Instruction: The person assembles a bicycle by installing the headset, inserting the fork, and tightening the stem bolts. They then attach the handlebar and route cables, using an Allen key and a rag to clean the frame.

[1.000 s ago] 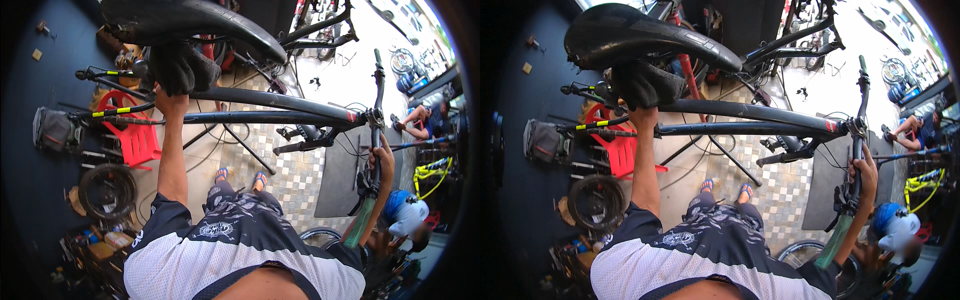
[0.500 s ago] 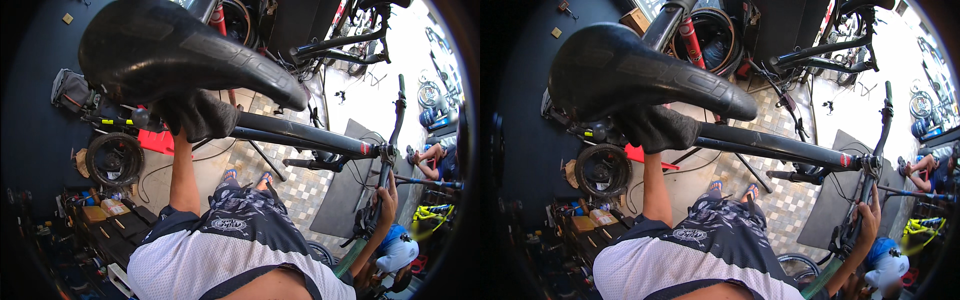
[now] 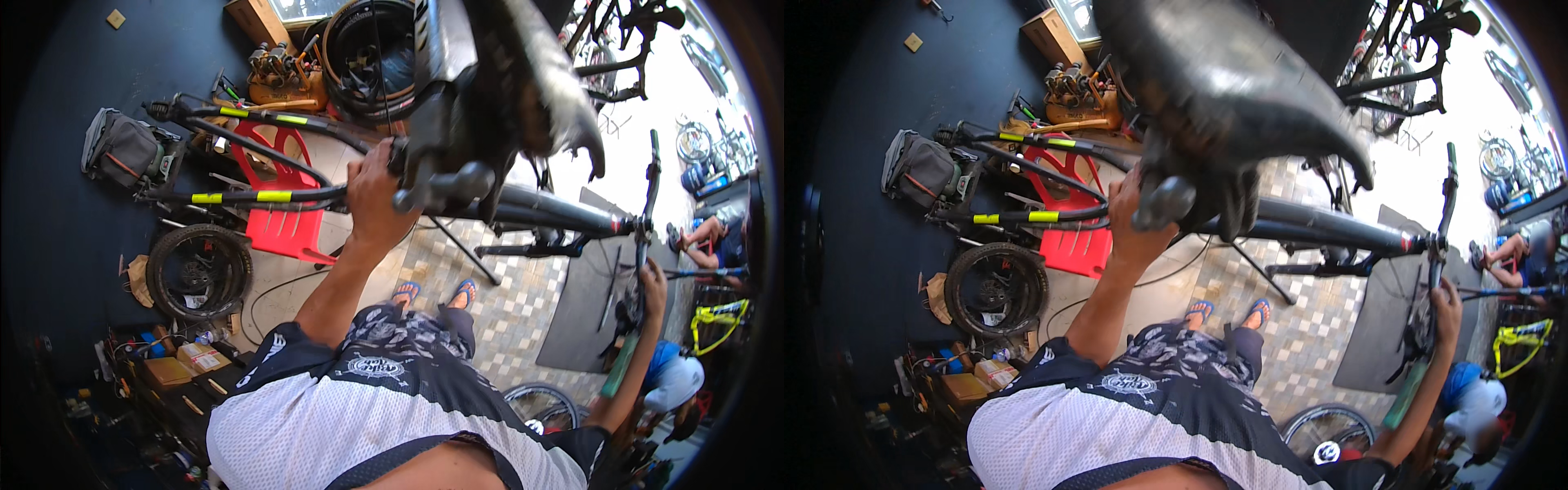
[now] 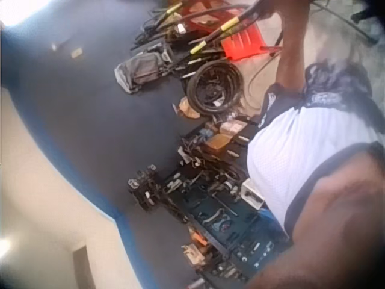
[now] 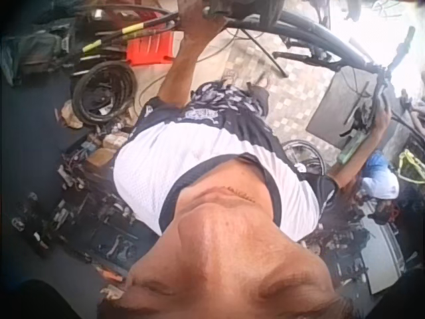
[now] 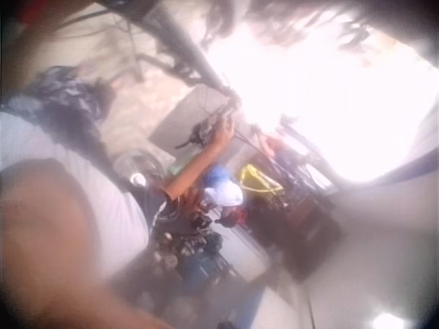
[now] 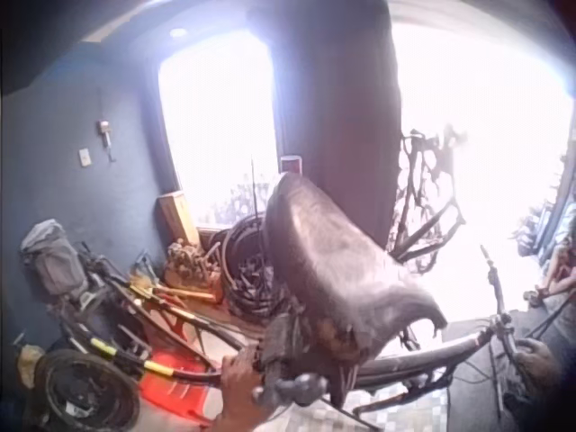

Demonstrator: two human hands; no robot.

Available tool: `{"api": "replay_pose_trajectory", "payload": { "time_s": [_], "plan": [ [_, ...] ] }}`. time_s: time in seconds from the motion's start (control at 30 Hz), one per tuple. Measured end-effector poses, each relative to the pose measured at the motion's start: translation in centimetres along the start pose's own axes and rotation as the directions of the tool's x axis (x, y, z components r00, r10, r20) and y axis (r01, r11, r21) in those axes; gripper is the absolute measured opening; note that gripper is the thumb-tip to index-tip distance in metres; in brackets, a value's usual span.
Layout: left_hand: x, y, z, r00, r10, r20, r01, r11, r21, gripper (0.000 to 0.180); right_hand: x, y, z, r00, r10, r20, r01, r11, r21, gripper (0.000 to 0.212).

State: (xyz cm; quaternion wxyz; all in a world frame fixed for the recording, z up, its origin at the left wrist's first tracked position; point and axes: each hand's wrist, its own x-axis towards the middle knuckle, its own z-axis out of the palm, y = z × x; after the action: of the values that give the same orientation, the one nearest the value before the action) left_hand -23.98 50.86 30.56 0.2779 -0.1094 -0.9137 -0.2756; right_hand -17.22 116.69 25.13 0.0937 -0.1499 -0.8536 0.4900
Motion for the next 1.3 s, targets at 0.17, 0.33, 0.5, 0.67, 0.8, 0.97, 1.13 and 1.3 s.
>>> {"api": "replay_pose_trajectory", "payload": {
  "time_s": [0.17,0.33,0.5,0.67,0.8,0.97,1.13,1.3],
  "plan": [
    [-1.7,1.2,-2.2,1.0,0.028,-0.008,-0.029,0.995,-0.096,0.088,-4.8,-5.8,-3.0,1.0,0.012,0.017,0.0,0.804,-0.594,0.055],
    [-12.4,1.6,-3.0,0.944,0.206,0.259,-0.119,0.942,-0.315,0.099,-17.4,-12.1,-3.2,0.967,-0.186,-0.175,0.072,0.855,-0.514,0.056],
    [-21.3,-1.7,-2.4,0.565,0.088,0.82,0.142,0.969,-0.202,0.092,-29.5,-9.1,7.7,0.929,-0.044,-0.368,0.068,0.996,0.051,0.026],
    [-26.0,-2.8,-1.7,0.452,0.231,0.862,0.036,0.96,-0.276,0.063,-40.6,-3.0,26.2,0.94,0.023,-0.341,0.056,0.974,0.22,0.032],
    [-28.4,-1.9,-2.2,0.283,0.164,0.945,0.058,0.98,-0.188,0.037,-48.4,-4.2,35.3,0.937,0.321,-0.137,-0.236,0.872,0.428,0.056],
    [-32.5,0.0,-2.0,0.08,0.189,0.979,0.416,0.886,-0.206,0.079,-53.2,-10.4,37.8,0.901,0.316,-0.298,-0.22,0.924,0.313,0.024],
    [-37.0,-0.1,-1.1,-0.299,0.272,0.914,0.825,0.556,0.105,0.105,-54.8,-16.1,37.6,0.902,0.078,-0.425,-0.088,0.996,-0.005,0.078],
    [-39.8,-0.9,-2.3,-0.254,0.603,0.756,0.942,-0.023,0.335,0.097,-55.6,-20.2,44.0,0.88,-0.322,-0.35,0.217,0.926,-0.308,0.076]
  ]
}}
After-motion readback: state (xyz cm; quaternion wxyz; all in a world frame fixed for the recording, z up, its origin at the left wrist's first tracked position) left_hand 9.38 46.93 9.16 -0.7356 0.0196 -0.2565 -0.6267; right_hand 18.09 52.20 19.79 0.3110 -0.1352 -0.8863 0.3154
